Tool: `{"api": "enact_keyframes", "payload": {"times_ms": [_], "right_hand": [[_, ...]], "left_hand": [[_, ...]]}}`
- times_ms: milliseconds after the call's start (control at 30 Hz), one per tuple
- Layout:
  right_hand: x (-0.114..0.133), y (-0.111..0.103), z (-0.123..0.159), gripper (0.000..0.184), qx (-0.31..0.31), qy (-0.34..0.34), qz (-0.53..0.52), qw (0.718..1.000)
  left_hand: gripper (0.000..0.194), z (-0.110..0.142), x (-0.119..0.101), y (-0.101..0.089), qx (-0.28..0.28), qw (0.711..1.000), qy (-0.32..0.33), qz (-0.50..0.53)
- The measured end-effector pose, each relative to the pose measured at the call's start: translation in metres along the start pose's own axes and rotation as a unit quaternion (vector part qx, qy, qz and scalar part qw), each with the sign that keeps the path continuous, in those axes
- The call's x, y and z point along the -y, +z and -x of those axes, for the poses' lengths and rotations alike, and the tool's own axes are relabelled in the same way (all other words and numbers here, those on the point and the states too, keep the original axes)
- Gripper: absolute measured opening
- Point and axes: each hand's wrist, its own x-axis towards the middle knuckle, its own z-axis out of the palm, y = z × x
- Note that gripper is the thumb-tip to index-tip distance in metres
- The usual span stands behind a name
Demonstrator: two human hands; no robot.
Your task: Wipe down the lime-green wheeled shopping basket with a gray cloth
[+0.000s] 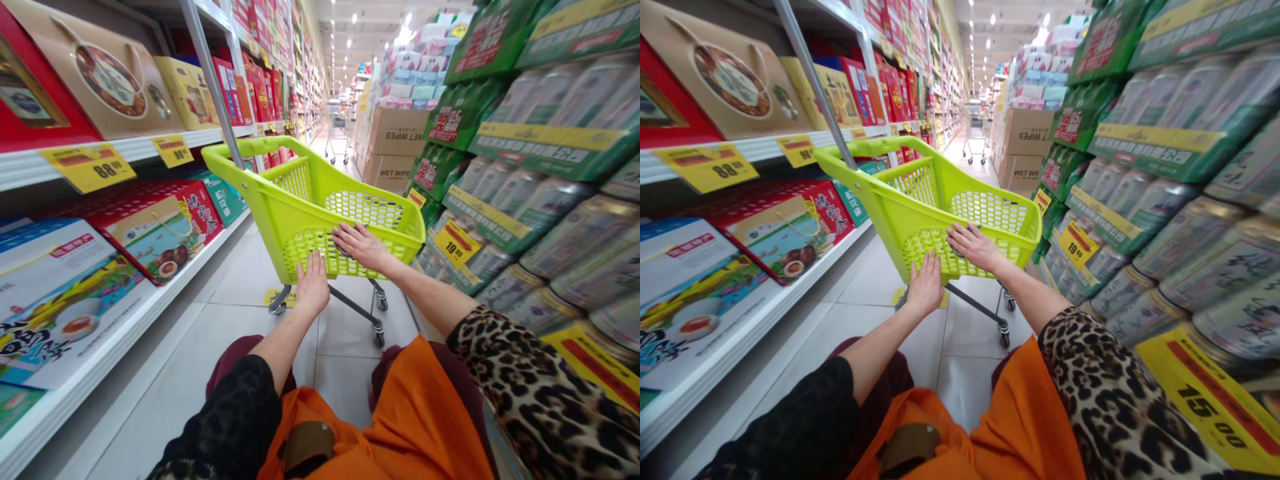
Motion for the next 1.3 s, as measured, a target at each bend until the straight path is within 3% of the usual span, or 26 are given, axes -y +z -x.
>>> {"api": "enact_keyframes", "payload": {"times_ms": [167,267,367,500,633,900,1000,1100,1300], "right_hand": [[0.029,0.032,0.032,0.037,0.047,-0.048,-0.01,0.998],[0.038,0.039,0.036,0.036,0.06,-0.053,-0.018,0.997],[0.034,0.031,0.013,0.039,0.034,-0.053,-0.018,0.998],[0.016,0.012,-0.038,0.044,-0.023,-0.002,0.011,1.0],[0.009,0.01,-0.062,0.045,-0.015,-0.005,0.0,1.0],[0.044,0.046,-0.02,0.04,0.042,-0.067,-0.016,0.997],[0.052,0.051,-0.014,0.037,0.057,-0.084,-0.015,0.995],[0.047,0.042,-0.034,0.04,0.032,-0.081,-0.014,0.996],[0.023,0.02,-0.098,0.045,-0.023,-0.005,-0.001,1.0]], "left_hand": [[0.065,0.01,0.009,0.004,0.011,1.0,0.005,0.002],[0.065,0.01,0.012,0.007,0.008,1.0,0.01,0.003],[0.065,0.004,0.016,0.007,-0.004,1.0,-0.001,0.002],[0.067,-0.007,0.025,0.0,-0.035,0.999,-0.032,0.006],[0.068,-0.009,0.036,-0.008,-0.049,0.998,-0.05,0.003],[0.068,0.007,0.047,0.0,-0.021,0.999,-0.047,-0.001],[0.068,0.009,0.048,0.003,-0.017,0.999,-0.037,0.003],[0.069,0.005,0.051,0.005,-0.013,0.999,-0.043,0.004],[0.07,-0.004,0.063,0.0,-0.037,0.997,-0.071,0.0]]}}
